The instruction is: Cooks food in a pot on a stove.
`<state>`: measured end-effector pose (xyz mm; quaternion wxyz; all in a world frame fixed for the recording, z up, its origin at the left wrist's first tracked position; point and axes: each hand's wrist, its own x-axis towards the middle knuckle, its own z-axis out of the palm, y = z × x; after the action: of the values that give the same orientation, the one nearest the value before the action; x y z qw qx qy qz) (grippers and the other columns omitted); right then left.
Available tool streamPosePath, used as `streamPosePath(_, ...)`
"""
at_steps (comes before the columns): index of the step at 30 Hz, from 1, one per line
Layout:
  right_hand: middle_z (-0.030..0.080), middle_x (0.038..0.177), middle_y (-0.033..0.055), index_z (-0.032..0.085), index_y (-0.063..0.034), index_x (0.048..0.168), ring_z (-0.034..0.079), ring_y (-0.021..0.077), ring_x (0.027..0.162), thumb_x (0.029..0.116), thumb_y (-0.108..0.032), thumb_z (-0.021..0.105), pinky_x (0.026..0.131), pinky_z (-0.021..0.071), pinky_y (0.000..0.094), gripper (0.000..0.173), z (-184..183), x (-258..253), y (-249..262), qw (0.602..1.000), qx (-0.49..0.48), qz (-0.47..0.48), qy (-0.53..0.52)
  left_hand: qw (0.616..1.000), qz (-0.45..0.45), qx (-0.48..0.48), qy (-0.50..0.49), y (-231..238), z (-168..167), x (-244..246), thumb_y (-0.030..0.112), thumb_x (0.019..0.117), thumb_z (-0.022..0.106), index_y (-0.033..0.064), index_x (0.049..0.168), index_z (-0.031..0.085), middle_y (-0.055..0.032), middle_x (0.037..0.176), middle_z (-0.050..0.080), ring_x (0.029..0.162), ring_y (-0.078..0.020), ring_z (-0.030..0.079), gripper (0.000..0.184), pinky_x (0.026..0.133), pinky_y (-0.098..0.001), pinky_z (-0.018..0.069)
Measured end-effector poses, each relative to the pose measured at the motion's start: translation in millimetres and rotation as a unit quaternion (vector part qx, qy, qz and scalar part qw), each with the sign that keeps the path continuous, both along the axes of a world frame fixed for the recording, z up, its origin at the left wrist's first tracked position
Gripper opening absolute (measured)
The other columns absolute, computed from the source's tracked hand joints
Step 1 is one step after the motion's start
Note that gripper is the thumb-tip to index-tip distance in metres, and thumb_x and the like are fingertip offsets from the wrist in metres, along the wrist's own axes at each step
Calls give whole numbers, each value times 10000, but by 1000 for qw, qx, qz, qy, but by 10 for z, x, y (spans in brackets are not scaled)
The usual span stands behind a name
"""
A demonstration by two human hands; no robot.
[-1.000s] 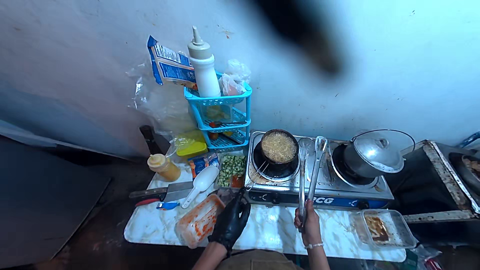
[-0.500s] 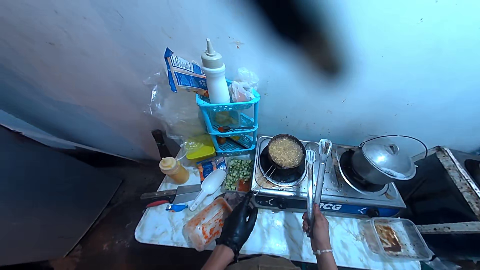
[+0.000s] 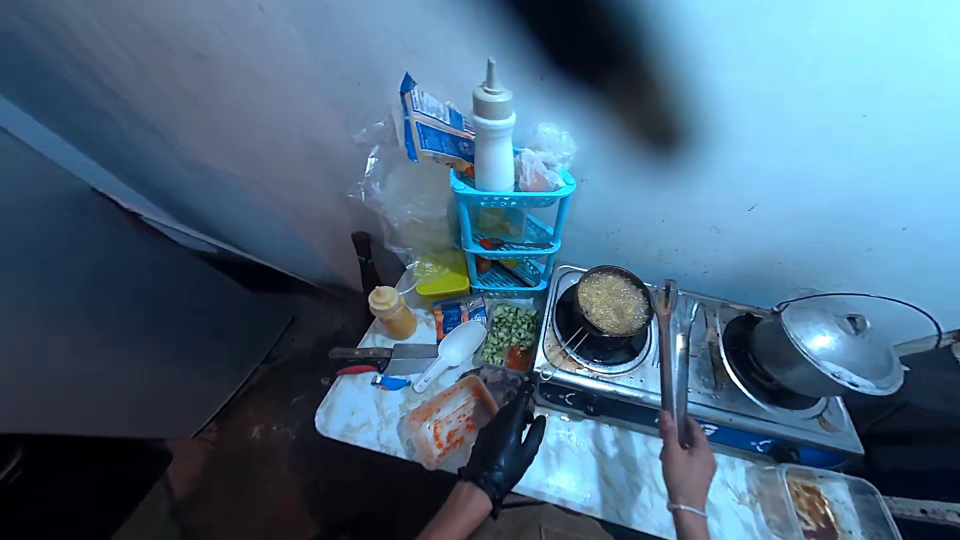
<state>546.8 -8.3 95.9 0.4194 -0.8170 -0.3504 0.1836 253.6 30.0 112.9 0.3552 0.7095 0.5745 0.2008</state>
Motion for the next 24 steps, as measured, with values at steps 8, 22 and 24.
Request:
streamPosePath(8, 709, 926, 281, 632, 18, 1312, 692, 494, 848, 971, -569, 641, 766, 519, 720, 679, 1076, 676, 269, 936, -133, 177, -275, 986, 109, 93, -83, -276, -152, -663, 257, 1008, 556, 60, 1437, 548, -62, 966, 728, 825, -146, 702, 471, 814, -367, 600)
streamPosePath(22, 708, 937, 219, 724, -42, 938, 693, 440, 935, 822, -741, 708, 759, 534, 677, 709, 2678, -82, 1297, 769, -428, 237, -410, 958, 178, 163, -157, -315, -95, -1650, 151, 968, 566, -16, 1337, 601, -73, 876, 707, 706, -51, 650, 406, 695, -237, 567)
streamPosePath(24, 708, 952, 228, 724, -23, 892, 688, 441, 967, 822, -736, 712, 779, 524, 682, 716, 2700, -217, 1474, 755, -453, 247, -405, 957, 177, 157, -168, -342, -107, -1791, 150, 964, 562, -30, 1330, 597, -78, 875, 703, 697, -53, 643, 409, 678, -234, 561)
